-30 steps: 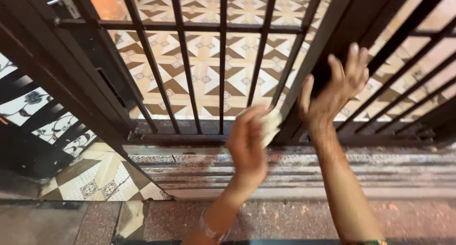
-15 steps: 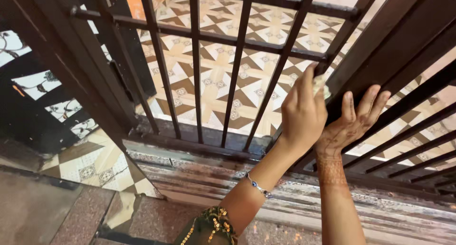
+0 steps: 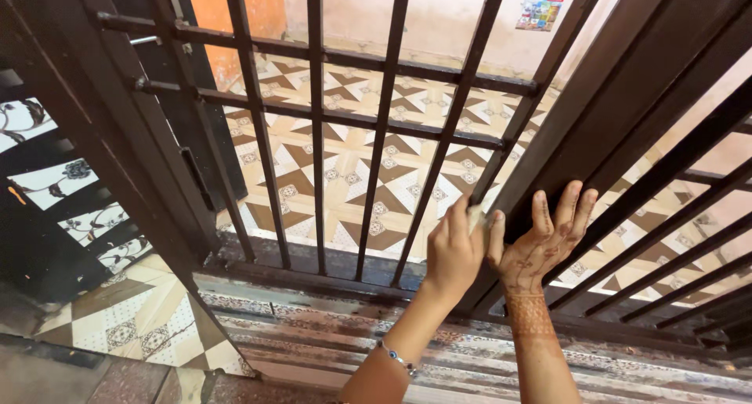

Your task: The person wipes the horizontal and vertical bars of a dark metal gate using a light-colored cloth, covering different sections of the frame.

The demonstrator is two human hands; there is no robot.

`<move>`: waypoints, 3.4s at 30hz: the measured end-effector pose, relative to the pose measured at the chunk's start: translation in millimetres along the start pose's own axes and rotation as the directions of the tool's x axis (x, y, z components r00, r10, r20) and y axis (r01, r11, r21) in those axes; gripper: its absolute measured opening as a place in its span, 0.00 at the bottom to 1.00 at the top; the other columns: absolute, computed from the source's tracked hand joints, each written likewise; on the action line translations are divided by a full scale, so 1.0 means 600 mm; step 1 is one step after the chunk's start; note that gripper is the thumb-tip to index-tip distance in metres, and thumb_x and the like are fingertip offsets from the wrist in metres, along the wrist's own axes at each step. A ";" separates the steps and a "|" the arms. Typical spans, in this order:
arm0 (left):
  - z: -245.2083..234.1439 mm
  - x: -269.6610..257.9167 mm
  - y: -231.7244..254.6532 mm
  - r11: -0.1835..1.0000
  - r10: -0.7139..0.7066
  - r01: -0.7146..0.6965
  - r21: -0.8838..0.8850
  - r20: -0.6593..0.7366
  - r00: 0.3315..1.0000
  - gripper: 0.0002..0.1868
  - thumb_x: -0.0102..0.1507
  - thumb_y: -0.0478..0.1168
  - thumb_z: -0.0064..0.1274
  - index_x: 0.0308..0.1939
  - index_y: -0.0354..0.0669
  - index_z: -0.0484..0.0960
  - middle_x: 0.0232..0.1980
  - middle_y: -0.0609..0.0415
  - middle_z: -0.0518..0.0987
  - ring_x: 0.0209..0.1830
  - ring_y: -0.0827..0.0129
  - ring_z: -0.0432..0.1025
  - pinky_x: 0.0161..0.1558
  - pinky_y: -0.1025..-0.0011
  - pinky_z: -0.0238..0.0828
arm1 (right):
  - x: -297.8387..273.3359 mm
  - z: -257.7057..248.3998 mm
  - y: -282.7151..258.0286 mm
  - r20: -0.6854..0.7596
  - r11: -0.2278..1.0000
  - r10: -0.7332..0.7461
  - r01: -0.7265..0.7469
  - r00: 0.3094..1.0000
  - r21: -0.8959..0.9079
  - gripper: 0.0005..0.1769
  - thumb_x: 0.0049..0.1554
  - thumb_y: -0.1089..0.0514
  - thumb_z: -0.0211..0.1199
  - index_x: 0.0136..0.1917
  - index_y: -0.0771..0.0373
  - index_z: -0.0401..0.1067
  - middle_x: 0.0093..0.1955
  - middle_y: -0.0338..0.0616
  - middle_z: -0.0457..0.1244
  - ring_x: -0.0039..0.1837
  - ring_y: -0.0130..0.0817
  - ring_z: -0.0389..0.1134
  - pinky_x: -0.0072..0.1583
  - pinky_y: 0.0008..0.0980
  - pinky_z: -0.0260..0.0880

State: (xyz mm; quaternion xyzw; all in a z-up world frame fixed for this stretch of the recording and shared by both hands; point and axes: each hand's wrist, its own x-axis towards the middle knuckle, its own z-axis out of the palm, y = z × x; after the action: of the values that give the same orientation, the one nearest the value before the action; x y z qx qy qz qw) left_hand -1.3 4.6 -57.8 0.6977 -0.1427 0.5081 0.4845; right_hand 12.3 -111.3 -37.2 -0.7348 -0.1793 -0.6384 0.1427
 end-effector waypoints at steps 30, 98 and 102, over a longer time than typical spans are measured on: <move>-0.234 -0.257 -0.063 0.694 -0.689 0.693 -0.195 0.103 0.718 0.10 0.74 0.44 0.33 0.52 0.41 0.59 0.38 0.47 0.71 0.33 0.62 0.73 0.32 0.62 0.71 | -0.018 0.004 0.002 0.054 0.999 0.050 -0.049 0.997 -0.018 0.40 0.65 0.52 0.59 0.85 0.46 0.46 0.89 0.54 0.38 0.87 0.57 0.34 0.84 0.59 0.40; -0.171 -0.210 -0.026 0.876 -0.351 0.476 -0.080 0.571 0.742 0.30 0.57 0.20 0.46 0.63 0.41 0.73 0.59 0.38 0.62 0.58 0.47 0.69 0.58 0.56 0.70 | -0.040 0.025 -0.025 -0.049 0.983 0.135 -0.140 0.990 -0.123 0.34 0.71 0.43 0.52 0.83 0.51 0.46 0.89 0.52 0.37 0.88 0.54 0.34 0.83 0.54 0.36; -0.164 -0.196 -0.014 0.904 -0.197 0.370 -0.215 0.560 0.805 0.34 0.56 0.20 0.48 0.67 0.35 0.67 0.61 0.34 0.58 0.61 0.41 0.65 0.62 0.52 0.65 | -0.039 0.022 -0.028 -0.041 0.981 0.134 -0.139 0.990 -0.138 0.33 0.70 0.43 0.52 0.83 0.52 0.47 0.89 0.53 0.38 0.88 0.54 0.34 0.85 0.56 0.36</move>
State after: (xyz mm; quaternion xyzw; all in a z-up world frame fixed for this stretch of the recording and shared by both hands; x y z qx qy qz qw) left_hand -103.9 55.1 -160.3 0.7370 -0.2411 0.1894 0.6023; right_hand 13.4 -92.3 -62.7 -0.7435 -0.0806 -0.6496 0.1368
